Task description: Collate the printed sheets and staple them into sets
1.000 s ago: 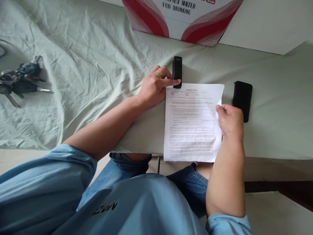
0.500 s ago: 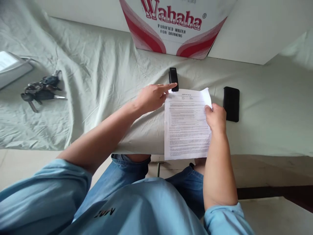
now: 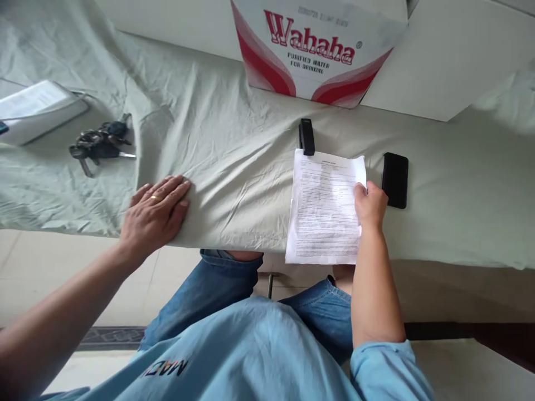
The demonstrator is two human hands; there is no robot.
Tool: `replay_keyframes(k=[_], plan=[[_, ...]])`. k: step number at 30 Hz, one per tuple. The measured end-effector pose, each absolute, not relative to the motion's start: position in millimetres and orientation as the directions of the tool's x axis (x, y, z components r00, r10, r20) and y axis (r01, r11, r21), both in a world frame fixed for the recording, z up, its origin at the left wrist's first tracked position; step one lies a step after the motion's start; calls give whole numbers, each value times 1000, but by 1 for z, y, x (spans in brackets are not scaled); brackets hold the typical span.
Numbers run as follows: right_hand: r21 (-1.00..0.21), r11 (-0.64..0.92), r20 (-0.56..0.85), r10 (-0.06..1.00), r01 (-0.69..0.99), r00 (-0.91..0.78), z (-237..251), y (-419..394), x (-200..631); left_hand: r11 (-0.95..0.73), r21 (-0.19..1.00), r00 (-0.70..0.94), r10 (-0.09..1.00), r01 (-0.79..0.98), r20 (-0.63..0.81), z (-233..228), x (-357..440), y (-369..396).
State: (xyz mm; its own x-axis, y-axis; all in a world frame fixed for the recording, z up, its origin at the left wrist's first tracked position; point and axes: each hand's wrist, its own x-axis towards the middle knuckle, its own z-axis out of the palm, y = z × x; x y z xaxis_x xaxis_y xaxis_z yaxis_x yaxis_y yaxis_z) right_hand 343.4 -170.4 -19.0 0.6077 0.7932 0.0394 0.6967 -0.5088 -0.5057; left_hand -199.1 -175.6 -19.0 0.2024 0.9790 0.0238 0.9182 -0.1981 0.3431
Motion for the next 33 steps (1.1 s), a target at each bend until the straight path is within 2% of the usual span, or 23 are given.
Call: replay_keyframes(k=[6,10,13,18,24,28,33], plan=[[-423,-464,239,771,778,590,-23,-173,338,-244,394,181,965,886,190,-30,-198,-181],[-419,-430,306,763,800,570,-29,-176,337,-286,340,188,938,896,292,-33,-201,-183],[-442,-414,324,753,796,572,-31,-178,338,-329,303,211,907,894,364,-35,-202,-186],[-489,-398,327,742,776,586,-32,-182,337,-333,279,209,895,901,393,-36,-203,-185],[-525,-384,319,739,760,594,-33,-187,336,-465,148,325,779,873,536,-36,-207,-187],[-526,-379,325,738,761,592,-31,-188,336,-464,121,341,782,877,522,-36,-208,-188],[-512,-394,325,734,763,596,-30,-189,337,-424,163,300,818,891,491,-35,-209,-190]])
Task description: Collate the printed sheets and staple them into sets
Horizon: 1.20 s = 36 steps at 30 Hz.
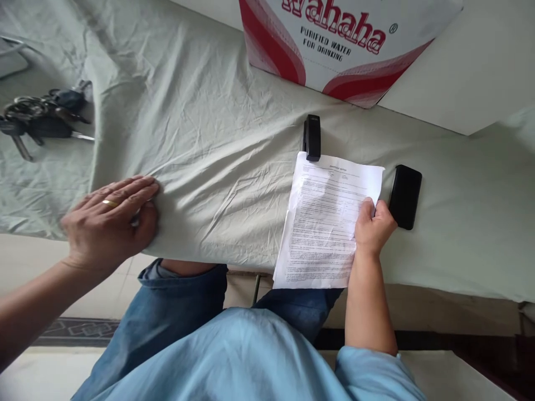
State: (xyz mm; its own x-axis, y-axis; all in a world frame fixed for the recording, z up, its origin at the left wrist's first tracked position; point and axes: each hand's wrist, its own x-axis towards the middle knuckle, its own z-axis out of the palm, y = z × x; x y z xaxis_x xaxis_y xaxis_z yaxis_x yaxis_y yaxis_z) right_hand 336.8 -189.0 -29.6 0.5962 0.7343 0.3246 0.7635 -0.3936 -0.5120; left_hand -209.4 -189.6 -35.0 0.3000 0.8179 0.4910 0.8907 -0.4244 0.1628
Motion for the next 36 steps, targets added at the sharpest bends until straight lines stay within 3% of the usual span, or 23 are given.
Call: replay_keyframes(k=[5,12,17,22,27,31,36], plan=[[-497,-424,313,726,757,612,-30,-190,337,-373,255,259,885,892,386,-31,-207,-192],[-457,-456,347,699,764,625,-28,-193,340,-421,327,292,879,846,378,-25,-209,-192],[-405,-494,357,689,769,631,-21,-195,338,-447,519,319,892,729,320,0,-187,-165],[-381,-534,358,667,755,653,-19,-197,334,-497,602,475,854,625,212,12,-123,-89],[-377,-571,342,646,730,682,-22,-202,330,-587,669,575,768,456,282,-14,-28,-26],[-372,-605,324,626,704,709,-25,-204,328,-606,713,636,713,351,293,-36,37,-17],[-365,-629,297,620,686,726,-22,-200,325,-580,721,667,711,379,222,-41,61,-21]])
